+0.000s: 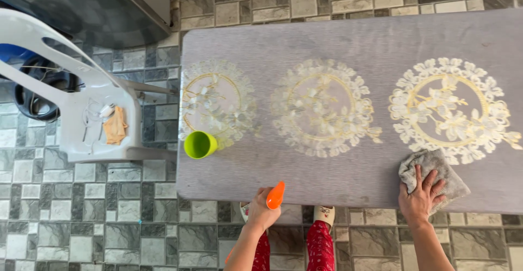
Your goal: The recorder wipes a dining table using a spray bottle and cloth, then moves several containers and a fruit basket onto the table.
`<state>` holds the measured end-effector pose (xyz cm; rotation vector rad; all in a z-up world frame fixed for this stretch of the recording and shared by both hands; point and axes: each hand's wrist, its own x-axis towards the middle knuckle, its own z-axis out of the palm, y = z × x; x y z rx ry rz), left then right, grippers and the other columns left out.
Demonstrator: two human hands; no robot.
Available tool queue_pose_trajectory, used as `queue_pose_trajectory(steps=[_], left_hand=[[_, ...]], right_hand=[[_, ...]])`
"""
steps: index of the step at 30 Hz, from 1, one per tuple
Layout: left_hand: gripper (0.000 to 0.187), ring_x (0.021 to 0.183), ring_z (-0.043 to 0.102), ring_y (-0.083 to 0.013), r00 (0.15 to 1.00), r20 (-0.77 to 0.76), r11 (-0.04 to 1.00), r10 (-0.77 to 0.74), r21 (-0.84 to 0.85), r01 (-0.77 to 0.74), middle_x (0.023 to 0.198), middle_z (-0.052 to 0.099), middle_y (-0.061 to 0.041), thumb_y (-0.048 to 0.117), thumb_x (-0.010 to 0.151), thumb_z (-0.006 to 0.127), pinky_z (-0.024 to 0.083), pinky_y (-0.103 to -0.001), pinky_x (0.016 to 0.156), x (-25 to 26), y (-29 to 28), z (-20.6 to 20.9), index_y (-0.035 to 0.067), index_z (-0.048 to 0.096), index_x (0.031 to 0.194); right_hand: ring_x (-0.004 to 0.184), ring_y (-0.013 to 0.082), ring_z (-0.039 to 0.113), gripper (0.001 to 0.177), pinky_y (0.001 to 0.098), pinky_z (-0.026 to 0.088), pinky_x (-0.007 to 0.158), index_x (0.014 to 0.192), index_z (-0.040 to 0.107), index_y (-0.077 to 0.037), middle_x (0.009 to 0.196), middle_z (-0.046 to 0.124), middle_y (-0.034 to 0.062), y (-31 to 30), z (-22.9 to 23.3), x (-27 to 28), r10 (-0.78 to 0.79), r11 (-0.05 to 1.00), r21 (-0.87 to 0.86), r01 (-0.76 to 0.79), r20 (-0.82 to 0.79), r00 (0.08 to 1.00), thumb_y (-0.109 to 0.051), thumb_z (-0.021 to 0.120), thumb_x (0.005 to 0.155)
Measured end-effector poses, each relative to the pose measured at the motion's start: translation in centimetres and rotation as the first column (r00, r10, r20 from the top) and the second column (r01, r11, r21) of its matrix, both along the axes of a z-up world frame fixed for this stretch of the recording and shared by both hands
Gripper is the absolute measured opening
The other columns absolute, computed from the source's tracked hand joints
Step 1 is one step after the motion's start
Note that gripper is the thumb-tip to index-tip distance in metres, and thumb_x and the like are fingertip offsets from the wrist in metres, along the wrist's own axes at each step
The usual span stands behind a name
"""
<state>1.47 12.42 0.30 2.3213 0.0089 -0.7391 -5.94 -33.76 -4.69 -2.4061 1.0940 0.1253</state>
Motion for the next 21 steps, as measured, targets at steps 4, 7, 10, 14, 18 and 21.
queue_pose_trajectory(steps=[4,7,10,14,18,21], left_hand=[[0.022,0.077,0.067,-0.0381,0.998,-0.050,0.995,-0.040,0.089,0.044,0.107,0.065,-0.007,0.005,0.075,0.055,0.052,-0.051,0.059,0.3,3.1,0.3,0.013,0.066,0.092],[0.018,0.070,0.065,-0.0447,1.000,-0.021,0.992,0.002,0.128,0.001,0.109,0.061,-0.008,0.008,0.076,0.059,0.052,-0.056,0.056,0.4,5.7,0.1,0.012,0.064,0.093],[0.016,0.069,0.064,-0.0492,0.999,0.029,0.991,0.022,0.134,-0.026,0.105,0.059,-0.010,0.011,0.077,0.060,0.053,-0.061,0.059,0.8,8.8,-0.6,0.013,0.061,0.093],[0.038,0.084,0.069,-0.0450,0.993,-0.106,0.987,-0.054,0.147,0.069,0.125,0.057,-0.005,0.017,0.081,0.059,0.057,-0.057,0.073,1.3,12.4,1.0,0.021,0.064,0.119],[0.018,0.068,0.066,-0.0429,0.997,-0.018,0.988,-0.073,0.134,0.074,0.113,0.056,-0.007,0.019,0.085,0.068,0.056,-0.056,0.059,0.7,16.6,-0.4,0.010,0.063,0.099],[0.026,0.069,0.066,-0.0492,0.990,0.140,0.985,0.015,0.171,-0.039,0.110,0.055,-0.009,0.025,0.079,0.075,0.053,-0.064,0.060,0.9,19.9,-0.9,0.014,0.063,0.099]], right_hand=[[0.158,0.0416,-0.009,0.080,0.0706,-0.006,0.119,0.163,0.027,-0.036,0.175,0.003,0.0121,5.0,-0.5,1.4,0.057,0.998,-0.038,-0.056,0.046,0.997,-0.039,0.050,0.086],[0.158,0.0420,-0.007,0.082,0.0716,-0.005,0.119,0.162,0.025,-0.038,0.175,0.004,0.0107,9.3,-1.1,2.0,0.127,0.989,-0.078,-0.123,0.057,0.990,-0.039,0.052,0.085],[0.158,0.0389,-0.012,0.080,0.0686,-0.007,0.120,0.163,0.018,-0.041,0.175,-0.002,0.0067,14.4,-1.0,3.1,0.218,0.973,-0.083,-0.216,0.018,0.976,-0.044,0.048,0.089],[0.157,0.0343,-0.017,0.079,0.0646,-0.012,0.121,0.164,0.011,-0.040,0.175,-0.008,0.0047,22.8,-0.2,4.6,0.372,0.927,-0.072,-0.368,0.061,0.926,-0.052,0.041,0.092],[0.157,0.0382,-0.013,0.081,0.0665,-0.009,0.121,0.164,0.012,-0.041,0.174,-0.006,0.0052,31.3,-0.9,6.3,0.453,0.889,-0.114,-0.443,0.076,0.888,-0.051,0.047,0.091],[0.157,0.0365,-0.014,0.082,0.0702,-0.006,0.120,0.164,0.010,-0.039,0.174,-0.008,0.0045,38.9,-0.7,7.8,0.569,0.816,-0.238,-0.527,0.164,0.806,-0.052,0.047,0.092]])
